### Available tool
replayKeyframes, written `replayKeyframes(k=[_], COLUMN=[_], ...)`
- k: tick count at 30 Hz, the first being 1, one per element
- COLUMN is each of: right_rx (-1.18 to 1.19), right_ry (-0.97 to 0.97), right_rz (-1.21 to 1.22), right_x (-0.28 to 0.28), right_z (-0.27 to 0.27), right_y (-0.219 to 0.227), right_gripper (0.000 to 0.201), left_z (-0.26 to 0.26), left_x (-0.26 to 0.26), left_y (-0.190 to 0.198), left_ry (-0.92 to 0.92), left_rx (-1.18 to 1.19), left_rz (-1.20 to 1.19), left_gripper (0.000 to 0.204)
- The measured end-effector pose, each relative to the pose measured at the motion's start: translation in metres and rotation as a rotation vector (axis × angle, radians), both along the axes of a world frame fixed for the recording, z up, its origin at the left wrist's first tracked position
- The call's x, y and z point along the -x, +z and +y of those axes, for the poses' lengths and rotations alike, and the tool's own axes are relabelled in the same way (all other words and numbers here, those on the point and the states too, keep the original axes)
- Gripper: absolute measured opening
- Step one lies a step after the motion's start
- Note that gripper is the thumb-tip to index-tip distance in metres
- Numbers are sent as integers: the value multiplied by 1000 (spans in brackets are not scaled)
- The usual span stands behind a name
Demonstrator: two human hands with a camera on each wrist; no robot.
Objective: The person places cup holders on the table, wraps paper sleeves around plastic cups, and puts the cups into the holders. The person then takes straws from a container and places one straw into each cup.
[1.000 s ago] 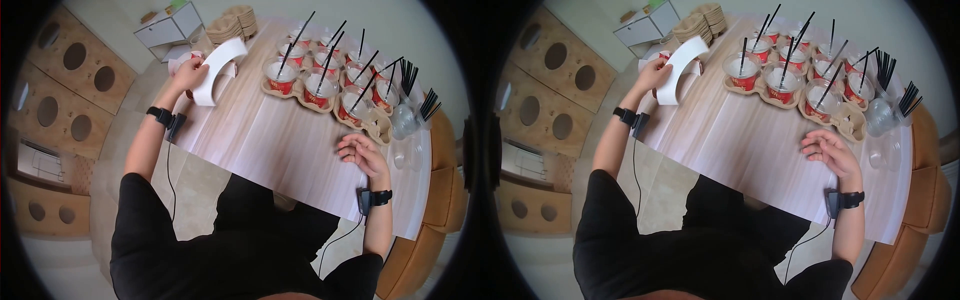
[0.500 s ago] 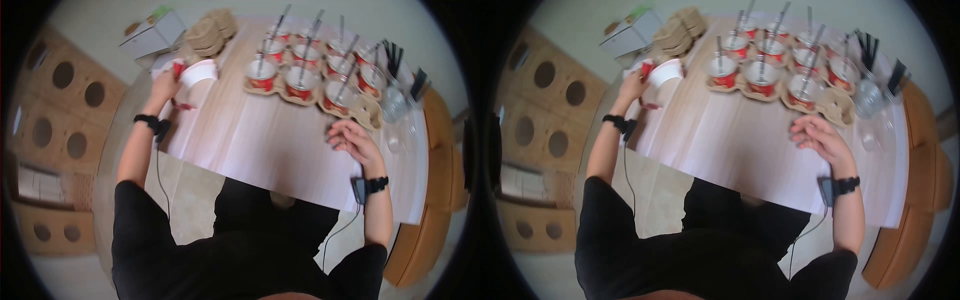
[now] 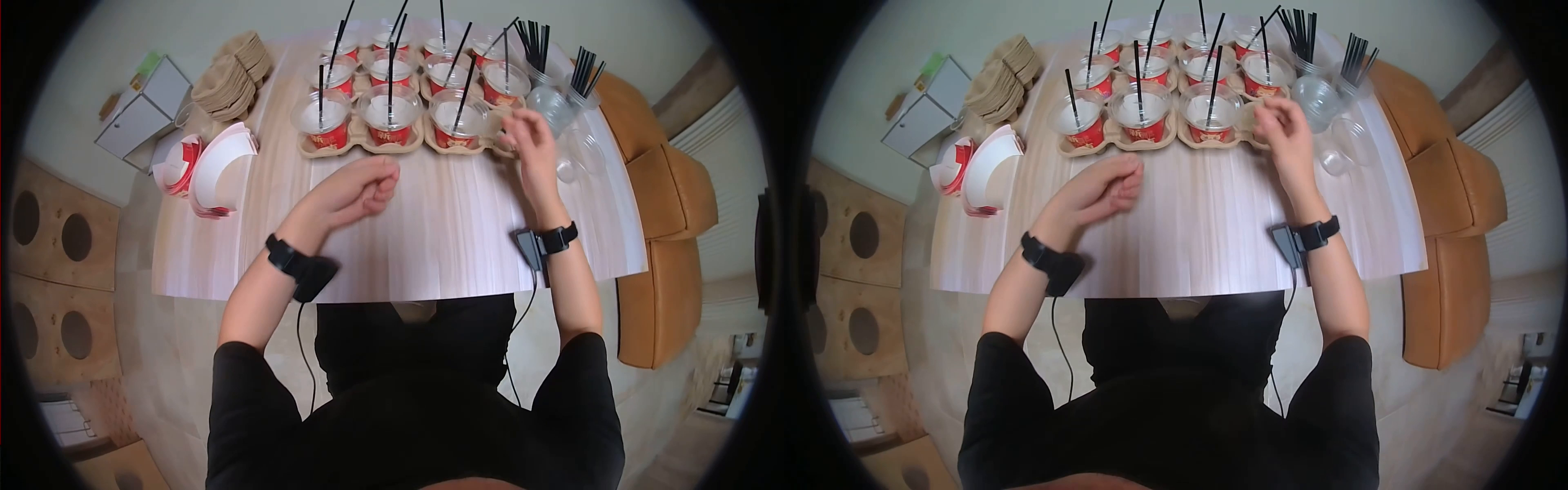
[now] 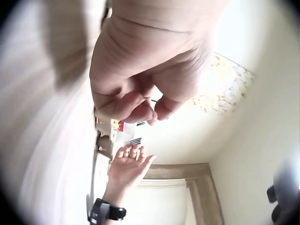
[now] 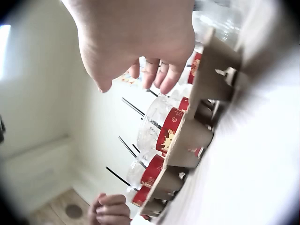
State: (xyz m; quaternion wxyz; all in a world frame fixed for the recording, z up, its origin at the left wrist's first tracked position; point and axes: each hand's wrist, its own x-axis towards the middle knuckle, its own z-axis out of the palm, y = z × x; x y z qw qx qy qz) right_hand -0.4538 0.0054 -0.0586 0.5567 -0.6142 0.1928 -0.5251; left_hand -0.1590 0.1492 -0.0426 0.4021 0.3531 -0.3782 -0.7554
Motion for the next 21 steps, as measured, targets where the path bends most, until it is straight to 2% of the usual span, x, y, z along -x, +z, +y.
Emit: replayKeyframes(k=[1,2,4,6,7,8,11,14,21], right_rx=[155,155,326,365,403,409,386,339,278], right_ry=[-230,-241,-247,-218,-180,-168,-209,-222,-311], right_rz=[205,215,510,615,712,725,757,639,582], right_x=[-11,-17,-27,-36,-40,-42,-49,-53,-50], right_z=[9,15,20,20,17,12,9,2,1], right_y=[16,27,41,46,47,40,28,14,12], right_gripper=[50,50,75,81,87,85,81,73,68], left_z=[-10,-17,-21,-23,-19,-14,-10,-9,-13], left_x=[3,6,12,13,15,16,21,24,25], left_y=[-7,-13,-24,-32,-32,-32,-26,-25,-30], left_ry=[-8,-16,-38,-51,-50,-48,-40,-54,-49], left_rx=[-106,-211,-209,-209,-100,8,41,46,44], left_rz=[175,348,394,441,285,128,51,-9,-24], left_gripper=[16,18,16,15,15,18,25,27,27])
